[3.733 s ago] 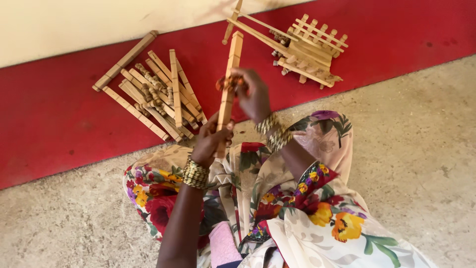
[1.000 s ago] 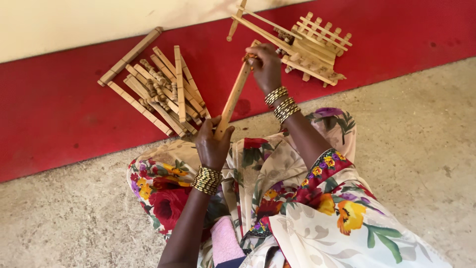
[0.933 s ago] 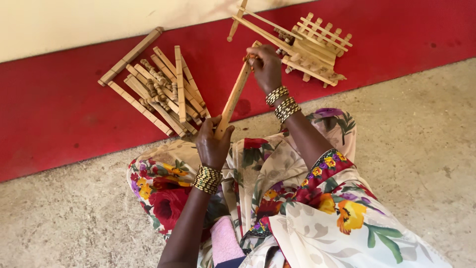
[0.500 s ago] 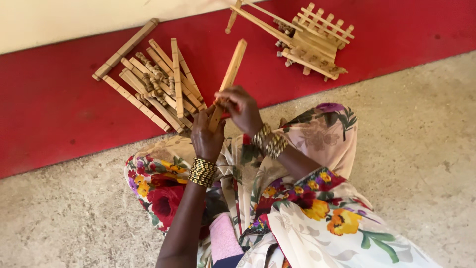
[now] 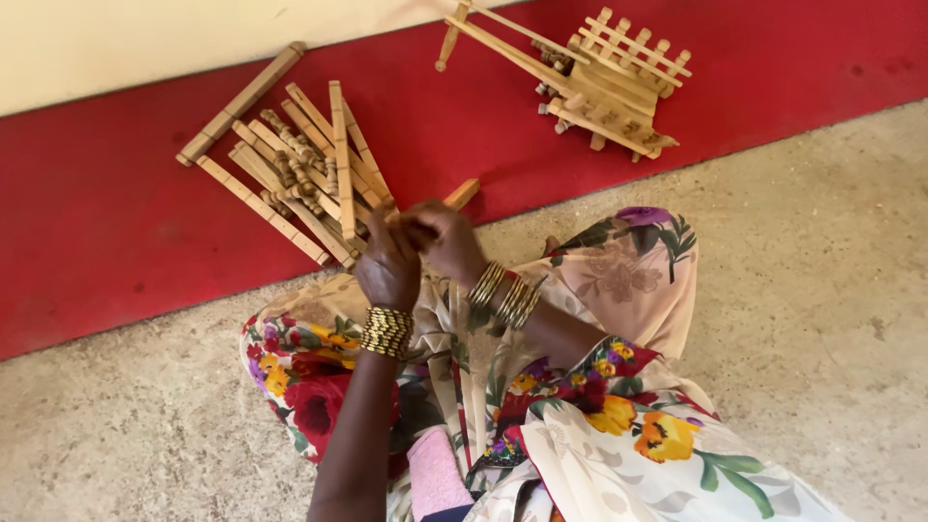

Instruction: The person sits on the floor and assembles a wooden toy by hand, threading small wooden beads onto sticks and fitting the sticks and parts together, adding pieces to a pile of parts beside them.

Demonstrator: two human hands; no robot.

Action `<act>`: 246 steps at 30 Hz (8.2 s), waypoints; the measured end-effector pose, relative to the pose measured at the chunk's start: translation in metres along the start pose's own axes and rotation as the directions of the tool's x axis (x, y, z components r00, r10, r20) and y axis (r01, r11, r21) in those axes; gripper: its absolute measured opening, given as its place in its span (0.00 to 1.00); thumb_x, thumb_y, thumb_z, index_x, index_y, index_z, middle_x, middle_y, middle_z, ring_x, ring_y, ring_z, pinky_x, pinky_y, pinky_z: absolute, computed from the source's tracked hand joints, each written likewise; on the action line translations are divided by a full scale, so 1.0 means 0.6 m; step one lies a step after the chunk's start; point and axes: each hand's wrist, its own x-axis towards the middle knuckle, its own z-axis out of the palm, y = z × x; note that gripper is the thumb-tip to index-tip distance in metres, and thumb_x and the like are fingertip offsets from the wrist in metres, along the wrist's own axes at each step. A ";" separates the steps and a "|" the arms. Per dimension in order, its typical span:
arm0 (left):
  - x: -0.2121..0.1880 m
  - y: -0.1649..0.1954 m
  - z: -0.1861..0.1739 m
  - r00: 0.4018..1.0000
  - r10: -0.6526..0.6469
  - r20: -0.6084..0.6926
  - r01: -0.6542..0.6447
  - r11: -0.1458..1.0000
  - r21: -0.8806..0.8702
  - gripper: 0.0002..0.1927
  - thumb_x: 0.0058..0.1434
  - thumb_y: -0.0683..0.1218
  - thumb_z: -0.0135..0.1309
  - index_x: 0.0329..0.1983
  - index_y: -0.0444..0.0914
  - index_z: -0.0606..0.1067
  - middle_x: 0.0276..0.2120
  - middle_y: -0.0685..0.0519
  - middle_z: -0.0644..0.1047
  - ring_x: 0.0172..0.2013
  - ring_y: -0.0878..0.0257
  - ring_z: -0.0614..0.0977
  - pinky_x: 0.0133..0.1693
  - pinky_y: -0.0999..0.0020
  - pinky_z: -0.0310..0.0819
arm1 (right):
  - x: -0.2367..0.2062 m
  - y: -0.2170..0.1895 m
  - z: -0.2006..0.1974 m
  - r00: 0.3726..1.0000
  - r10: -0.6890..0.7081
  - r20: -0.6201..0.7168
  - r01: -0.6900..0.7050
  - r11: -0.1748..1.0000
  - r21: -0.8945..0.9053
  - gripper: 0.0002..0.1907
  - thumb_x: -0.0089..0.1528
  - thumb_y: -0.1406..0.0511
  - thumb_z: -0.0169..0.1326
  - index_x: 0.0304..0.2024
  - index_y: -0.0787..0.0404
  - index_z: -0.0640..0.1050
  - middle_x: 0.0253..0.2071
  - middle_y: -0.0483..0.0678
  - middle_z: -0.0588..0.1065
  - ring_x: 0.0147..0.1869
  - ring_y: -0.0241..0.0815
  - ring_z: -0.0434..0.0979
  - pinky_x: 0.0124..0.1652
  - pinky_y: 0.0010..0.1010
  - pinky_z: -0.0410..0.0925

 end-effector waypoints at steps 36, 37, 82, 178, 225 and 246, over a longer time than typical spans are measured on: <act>0.065 0.058 -0.021 0.941 -0.251 0.226 0.328 0.520 -0.789 0.22 0.73 0.50 0.37 0.60 0.32 0.71 0.51 0.40 0.80 0.54 0.52 0.81 0.59 0.56 0.76 | 0.000 0.031 -0.028 0.963 -0.124 -0.239 0.072 0.974 -0.214 0.09 0.59 0.73 0.59 0.43 0.65 0.82 0.39 0.53 0.77 0.39 0.41 0.80 0.37 0.27 0.76; 0.065 0.058 -0.019 0.973 -0.161 0.168 0.230 0.555 -0.799 0.18 0.73 0.45 0.40 0.60 0.31 0.70 0.52 0.39 0.79 0.56 0.51 0.80 0.63 0.55 0.74 | 0.006 0.040 -0.042 0.955 0.094 -0.280 -0.119 0.990 -0.073 0.07 0.63 0.72 0.55 0.41 0.63 0.82 0.36 0.51 0.78 0.35 0.38 0.81 0.31 0.25 0.76; 0.095 0.074 -0.024 0.950 -0.223 0.218 0.293 0.397 -0.870 0.21 0.68 0.33 0.37 0.62 0.36 0.69 0.54 0.43 0.80 0.59 0.54 0.80 0.64 0.58 0.74 | 0.004 0.040 -0.046 0.890 0.438 -0.130 -0.364 0.851 0.378 0.09 0.62 0.69 0.57 0.44 0.64 0.81 0.39 0.51 0.80 0.36 0.37 0.82 0.33 0.23 0.77; 0.086 0.070 -0.021 0.796 -0.587 0.148 0.418 0.357 -0.835 0.25 0.74 0.59 0.37 0.52 0.36 0.74 0.48 0.38 0.81 0.47 0.51 0.84 0.52 0.51 0.81 | -0.011 -0.032 -0.007 0.978 -0.194 -0.076 0.150 0.908 -0.391 0.16 0.68 0.65 0.54 0.56 0.64 0.74 0.52 0.52 0.73 0.52 0.48 0.79 0.50 0.35 0.76; 0.100 0.073 -0.034 0.967 -0.114 0.227 0.251 0.563 -0.788 0.40 0.73 0.69 0.26 0.69 0.33 0.63 0.53 0.35 0.79 0.58 0.46 0.81 0.62 0.51 0.73 | -0.019 0.028 -0.033 0.982 0.125 -0.141 -0.155 0.963 -0.221 0.07 0.65 0.73 0.57 0.43 0.60 0.83 0.37 0.49 0.78 0.33 0.38 0.77 0.32 0.28 0.74; 0.099 0.035 -0.004 0.978 -0.153 0.143 0.200 0.478 -0.855 0.19 0.77 0.47 0.37 0.64 0.30 0.64 0.51 0.35 0.79 0.56 0.49 0.82 0.61 0.54 0.78 | -0.006 0.063 -0.102 0.805 0.518 -0.289 -0.565 0.818 -0.108 0.08 0.65 0.64 0.58 0.38 0.62 0.84 0.28 0.52 0.81 0.27 0.36 0.80 0.27 0.26 0.73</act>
